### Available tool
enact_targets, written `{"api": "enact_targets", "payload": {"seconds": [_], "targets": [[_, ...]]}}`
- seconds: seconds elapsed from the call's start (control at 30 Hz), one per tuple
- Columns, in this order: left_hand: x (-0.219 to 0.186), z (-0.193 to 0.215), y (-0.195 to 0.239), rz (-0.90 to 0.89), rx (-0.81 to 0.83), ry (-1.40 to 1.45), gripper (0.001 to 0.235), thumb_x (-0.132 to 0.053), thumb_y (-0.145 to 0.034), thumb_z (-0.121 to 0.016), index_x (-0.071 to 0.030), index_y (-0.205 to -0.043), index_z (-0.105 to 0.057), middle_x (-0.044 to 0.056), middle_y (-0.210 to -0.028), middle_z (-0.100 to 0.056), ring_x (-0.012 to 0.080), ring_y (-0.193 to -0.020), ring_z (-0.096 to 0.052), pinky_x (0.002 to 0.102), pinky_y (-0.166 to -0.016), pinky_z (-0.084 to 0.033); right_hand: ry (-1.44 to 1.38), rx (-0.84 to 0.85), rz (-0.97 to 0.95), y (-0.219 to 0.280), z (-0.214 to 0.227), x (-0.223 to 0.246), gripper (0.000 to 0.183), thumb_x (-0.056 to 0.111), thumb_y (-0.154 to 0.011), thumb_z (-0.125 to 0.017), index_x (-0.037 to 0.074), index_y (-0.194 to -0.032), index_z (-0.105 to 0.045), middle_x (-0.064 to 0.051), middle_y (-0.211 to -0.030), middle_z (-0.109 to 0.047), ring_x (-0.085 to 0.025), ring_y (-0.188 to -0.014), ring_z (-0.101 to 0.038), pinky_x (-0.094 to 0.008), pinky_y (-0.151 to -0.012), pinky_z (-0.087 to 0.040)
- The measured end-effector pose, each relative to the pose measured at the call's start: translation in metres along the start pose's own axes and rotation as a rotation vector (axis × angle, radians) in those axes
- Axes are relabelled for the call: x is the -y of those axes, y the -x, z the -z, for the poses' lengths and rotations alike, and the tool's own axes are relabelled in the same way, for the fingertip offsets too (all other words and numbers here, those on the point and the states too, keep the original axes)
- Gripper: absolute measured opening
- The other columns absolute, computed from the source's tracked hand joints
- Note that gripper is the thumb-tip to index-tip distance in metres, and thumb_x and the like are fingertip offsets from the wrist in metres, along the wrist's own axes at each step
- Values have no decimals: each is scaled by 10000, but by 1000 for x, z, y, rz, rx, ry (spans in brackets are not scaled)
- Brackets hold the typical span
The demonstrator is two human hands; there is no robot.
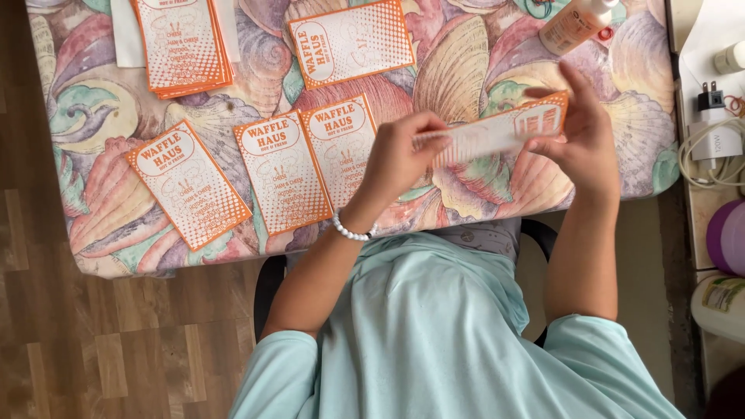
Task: Applying liquid glue to the edges of paper bags and folding them to create a seal.
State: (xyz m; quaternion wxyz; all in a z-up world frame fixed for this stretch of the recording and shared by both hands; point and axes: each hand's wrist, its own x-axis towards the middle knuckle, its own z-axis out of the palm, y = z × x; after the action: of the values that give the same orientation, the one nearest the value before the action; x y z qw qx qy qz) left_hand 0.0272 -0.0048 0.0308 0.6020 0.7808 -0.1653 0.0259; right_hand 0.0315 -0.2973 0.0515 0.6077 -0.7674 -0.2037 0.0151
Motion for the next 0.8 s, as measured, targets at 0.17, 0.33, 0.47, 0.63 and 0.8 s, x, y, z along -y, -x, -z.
{"api": "enact_targets", "payload": {"seconds": [0.17, 0.33, 0.47, 0.63, 0.8], "targets": [[-6, 23, -5, -22, -85, 213, 253, -173, -855, -831, -102, -1053, -690, 64, -935, -739, 175, -962, -711, 319, -873, -546, -99, -205, 71, -18, -28, -11, 660, -77, -852, -829, -83, -1440, -529, -200, -1204, -663, -269, -1137, -666, -414, -1013, -585], [-29, 46, -10, -188, -94, -17, 354, -287, -872, -834, -58, -1121, -730, 36, -1044, -786, 153, -939, -751, 283, -822, -564, 202, -182, 175, -33, -52, 49, 539, -81, -934, -848, -44, -1408, -595, -162, -1253, -585, -232, -1166, -630, -333, -1037, -602], [-36, 50, -9, -215, -158, 0, 179, -214, -931, -764, -40, -969, -743, 31, -858, -734, 135, -789, -643, 289, -706, -501, 291, -124, 313, -40, -63, 68, 657, 16, -940, -857, -32, -1491, -502, -236, -1234, -684, -296, -1145, -687, -380, -995, -588], [-34, 53, -2, -135, -152, 130, 256, -250, -971, -704, -93, -790, -612, -62, -696, -465, 52, -718, -381, 227, -639, -339, 521, -215, 732, -44, -70, 88, 541, 106, -1041, -792, -15, -1476, -493, -329, -1303, -625, -433, -1059, -680, -503, -905, -645], [-27, 49, 4, -96, -219, 198, 151, -246, -959, -727, -96, -947, -710, -50, -867, -702, 48, -826, -582, 233, -779, -475, 689, -293, 775, -40, -74, 96, 420, 181, -1032, -812, -89, -1296, -629, -343, -1294, -621, -467, -1139, -667, -556, -956, -587]]}}
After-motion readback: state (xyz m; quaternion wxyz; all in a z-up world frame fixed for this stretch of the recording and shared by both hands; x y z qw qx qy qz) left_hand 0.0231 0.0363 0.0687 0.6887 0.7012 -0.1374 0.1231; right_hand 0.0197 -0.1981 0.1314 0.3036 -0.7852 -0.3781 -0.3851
